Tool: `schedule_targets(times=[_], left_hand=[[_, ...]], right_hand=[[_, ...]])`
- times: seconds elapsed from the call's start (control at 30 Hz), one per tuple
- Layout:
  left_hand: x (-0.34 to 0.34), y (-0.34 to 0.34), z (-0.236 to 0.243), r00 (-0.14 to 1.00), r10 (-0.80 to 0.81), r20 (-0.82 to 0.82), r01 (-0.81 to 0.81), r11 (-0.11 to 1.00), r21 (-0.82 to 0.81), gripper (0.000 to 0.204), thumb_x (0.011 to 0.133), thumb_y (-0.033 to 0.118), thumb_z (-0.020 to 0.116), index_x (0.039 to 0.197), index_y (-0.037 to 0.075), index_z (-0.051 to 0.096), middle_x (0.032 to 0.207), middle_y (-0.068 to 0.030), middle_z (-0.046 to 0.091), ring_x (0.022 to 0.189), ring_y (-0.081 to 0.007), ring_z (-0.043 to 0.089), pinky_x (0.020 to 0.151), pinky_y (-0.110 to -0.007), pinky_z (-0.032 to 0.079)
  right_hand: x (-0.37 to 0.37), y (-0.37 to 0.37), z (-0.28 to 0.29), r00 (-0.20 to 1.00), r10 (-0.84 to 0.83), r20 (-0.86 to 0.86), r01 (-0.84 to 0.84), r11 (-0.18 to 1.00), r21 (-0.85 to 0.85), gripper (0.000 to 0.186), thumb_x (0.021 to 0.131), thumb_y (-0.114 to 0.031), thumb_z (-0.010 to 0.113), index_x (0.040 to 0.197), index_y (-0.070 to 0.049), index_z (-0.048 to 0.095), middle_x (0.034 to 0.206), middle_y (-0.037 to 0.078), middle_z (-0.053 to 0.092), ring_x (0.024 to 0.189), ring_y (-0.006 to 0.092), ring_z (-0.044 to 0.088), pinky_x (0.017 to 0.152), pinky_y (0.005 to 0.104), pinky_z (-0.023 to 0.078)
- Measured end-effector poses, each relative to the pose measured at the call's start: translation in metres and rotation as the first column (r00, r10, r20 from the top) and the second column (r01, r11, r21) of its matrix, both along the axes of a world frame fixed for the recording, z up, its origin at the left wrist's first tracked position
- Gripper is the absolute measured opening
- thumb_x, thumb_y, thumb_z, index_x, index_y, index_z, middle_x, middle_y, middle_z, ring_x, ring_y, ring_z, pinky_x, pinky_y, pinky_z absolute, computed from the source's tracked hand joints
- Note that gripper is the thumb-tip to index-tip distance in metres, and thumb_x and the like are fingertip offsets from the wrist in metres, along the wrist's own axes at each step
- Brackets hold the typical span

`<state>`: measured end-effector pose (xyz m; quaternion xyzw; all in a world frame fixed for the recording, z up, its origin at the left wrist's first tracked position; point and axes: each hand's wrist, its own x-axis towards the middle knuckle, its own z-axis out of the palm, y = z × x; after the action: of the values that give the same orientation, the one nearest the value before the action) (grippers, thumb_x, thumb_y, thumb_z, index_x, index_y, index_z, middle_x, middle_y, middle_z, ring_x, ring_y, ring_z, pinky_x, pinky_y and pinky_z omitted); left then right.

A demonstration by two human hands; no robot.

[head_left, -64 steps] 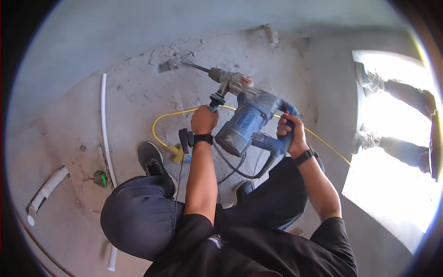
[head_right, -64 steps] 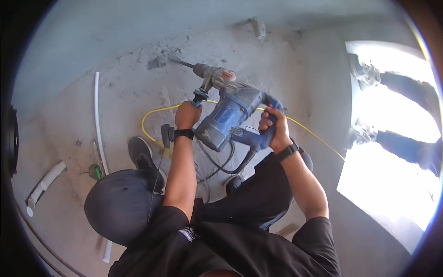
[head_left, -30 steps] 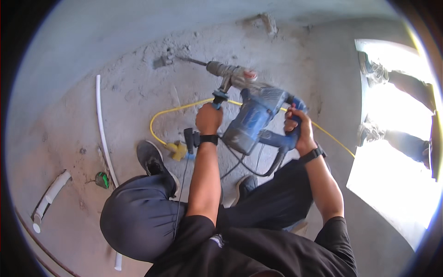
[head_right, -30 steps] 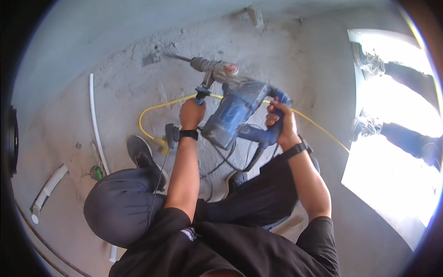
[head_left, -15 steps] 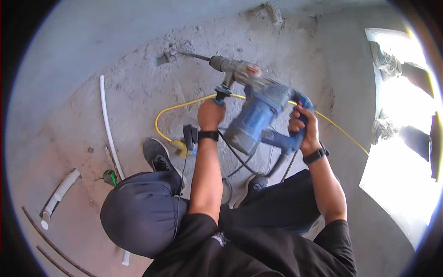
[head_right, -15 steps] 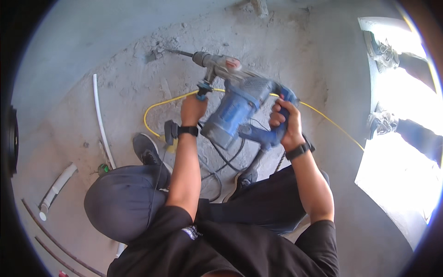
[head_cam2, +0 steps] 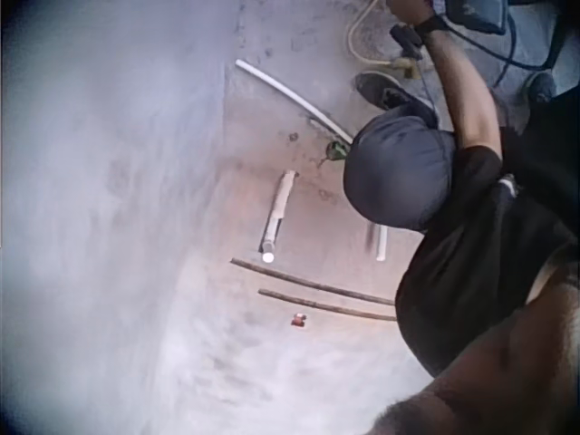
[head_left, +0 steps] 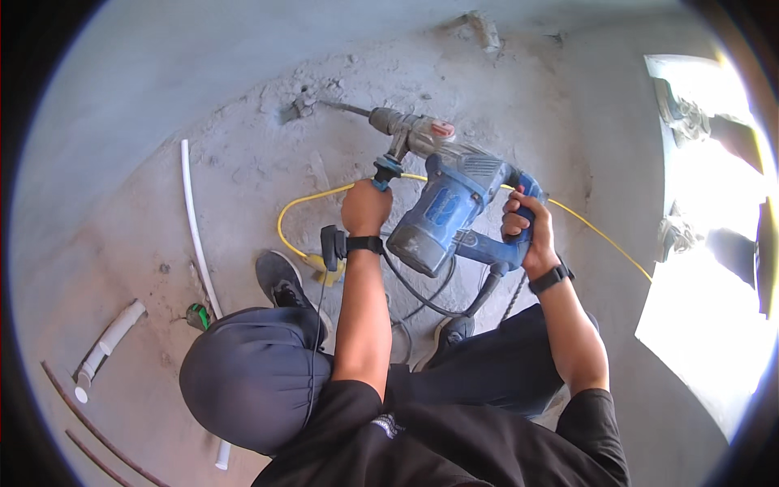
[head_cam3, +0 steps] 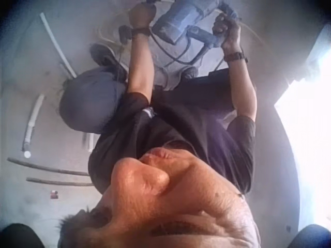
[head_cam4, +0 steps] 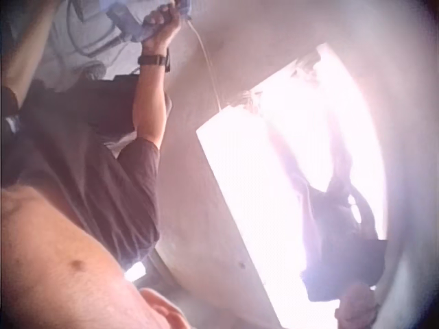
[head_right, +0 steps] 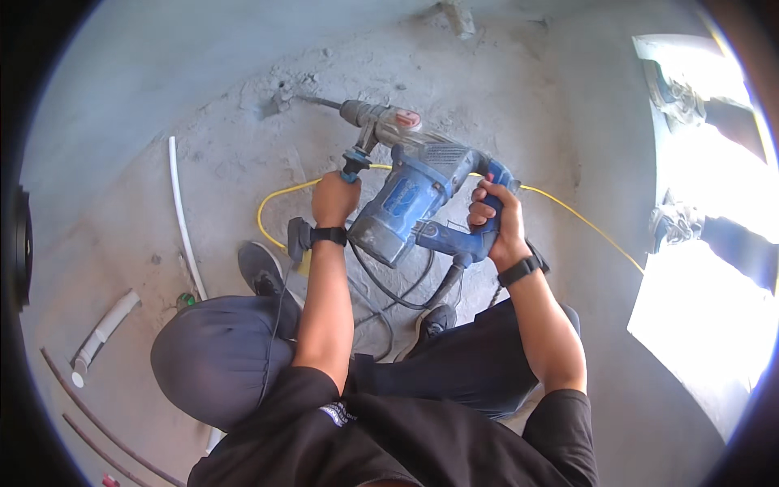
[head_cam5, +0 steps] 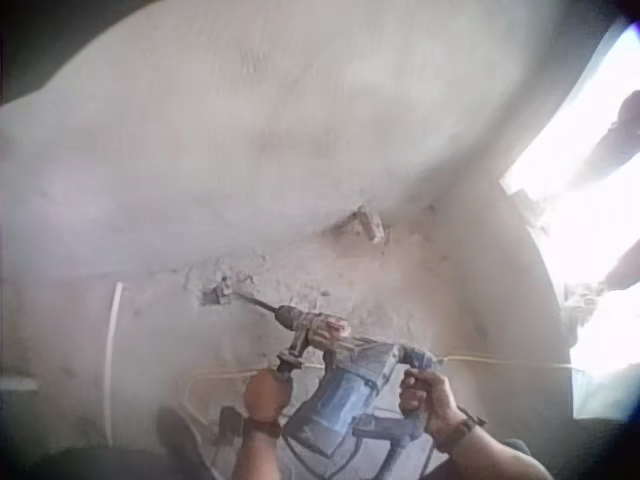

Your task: The person breaks into a concrete wall using a demolition hammer.

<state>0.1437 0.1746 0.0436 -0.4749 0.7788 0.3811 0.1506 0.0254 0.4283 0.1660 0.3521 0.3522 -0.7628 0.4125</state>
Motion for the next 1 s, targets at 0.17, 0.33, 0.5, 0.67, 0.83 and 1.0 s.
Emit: schedule_targets(times=[0.17, 0.33, 0.5, 0.67, 0.83, 1.0], left_hand=[[0.008, 0.014, -0.003, 1.0, -0.019, -0.002, 0.019, 0.999, -0.029, 0.032, 0.081, 0.033, 0.065, 0.088, 0.002, 0.072, 0.091, -0.0244, 0.07, 0.091, -0.0457, 0.066, 0.079, -0.053, 0.053], [-0.001, 0.008, -0.003, 0.999, -0.03, -0.023, 0.031, 0.999, 0.039, 0.031, 0.081, 0.032, 0.065, 0.091, 0.003, 0.073, 0.093, -0.0242, 0.07, 0.092, -0.0446, 0.066, 0.081, -0.053, 0.052], [0.003, 0.003, -0.013, 1.0, -0.005, -0.021, 0.004, 1.0, -0.028, 0.031, 0.081, 0.031, 0.065, 0.089, 0.003, 0.073, 0.09, -0.0248, 0.07, 0.088, -0.0458, 0.066, 0.078, -0.053, 0.053], [-0.002, 0.005, 0.005, 0.998, -0.05, -0.026, 0.051, 0.999, 0.018, 0.032, 0.08, 0.032, 0.066, 0.089, 0.001, 0.072, 0.091, -0.0253, 0.07, 0.091, -0.0443, 0.067, 0.079, -0.052, 0.054], [0.001, -0.005, 0.005, 0.998, -0.05, 0.048, 0.047, 0.997, 0.059, 0.033, 0.08, 0.033, 0.067, 0.094, 0.004, 0.072, 0.096, -0.0249, 0.07, 0.094, -0.0438, 0.066, 0.082, -0.052, 0.053], [0.007, 0.01, 0.001, 0.998, -0.059, 0.018, 0.058, 0.998, 0.009, 0.031, 0.08, 0.033, 0.066, 0.094, 0.006, 0.074, 0.094, -0.0229, 0.071, 0.093, -0.0427, 0.067, 0.081, -0.052, 0.053]], right_hand=[[-0.012, 0.004, 0.0, 0.994, 0.065, -0.091, -0.061, 0.997, 0.046, 0.005, 0.093, -0.01, 0.059, 0.096, -0.014, 0.057, 0.075, 0.001, 0.057, 0.048, 0.0071, 0.044, 0.044, 0.0235, 0.038], [-0.015, 0.012, 0.001, 0.998, 0.043, -0.046, -0.041, 0.998, 0.046, 0.005, 0.093, -0.012, 0.059, 0.097, -0.012, 0.058, 0.076, 0.001, 0.058, 0.047, 0.0056, 0.043, 0.043, 0.0223, 0.037], [-0.007, -0.004, -0.013, 0.998, 0.05, -0.044, -0.05, 0.999, 0.016, 0.006, 0.094, -0.01, 0.058, 0.099, -0.013, 0.06, 0.078, 0.002, 0.06, 0.048, 0.0059, 0.044, 0.044, 0.0214, 0.037], [-0.017, 0.006, -0.011, 0.999, 0.024, -0.033, -0.025, 1.0, -0.013, 0.008, 0.094, -0.009, 0.058, 0.097, -0.015, 0.062, 0.077, 0.002, 0.058, 0.049, 0.0063, 0.042, 0.044, 0.0216, 0.036], [-0.003, 0.003, -0.012, 1.0, -0.015, 0.006, 0.015, 0.997, -0.071, 0.008, 0.093, -0.007, 0.057, 0.098, -0.013, 0.061, 0.076, 0.002, 0.057, 0.049, 0.0064, 0.042, 0.044, 0.021, 0.035], [-0.015, 0.007, -0.008, 1.0, 0.008, -0.021, -0.009, 0.999, -0.05, 0.01, 0.094, -0.007, 0.056, 0.102, -0.012, 0.059, 0.082, 0.004, 0.061, 0.049, 0.0061, 0.043, 0.043, 0.021, 0.036]])
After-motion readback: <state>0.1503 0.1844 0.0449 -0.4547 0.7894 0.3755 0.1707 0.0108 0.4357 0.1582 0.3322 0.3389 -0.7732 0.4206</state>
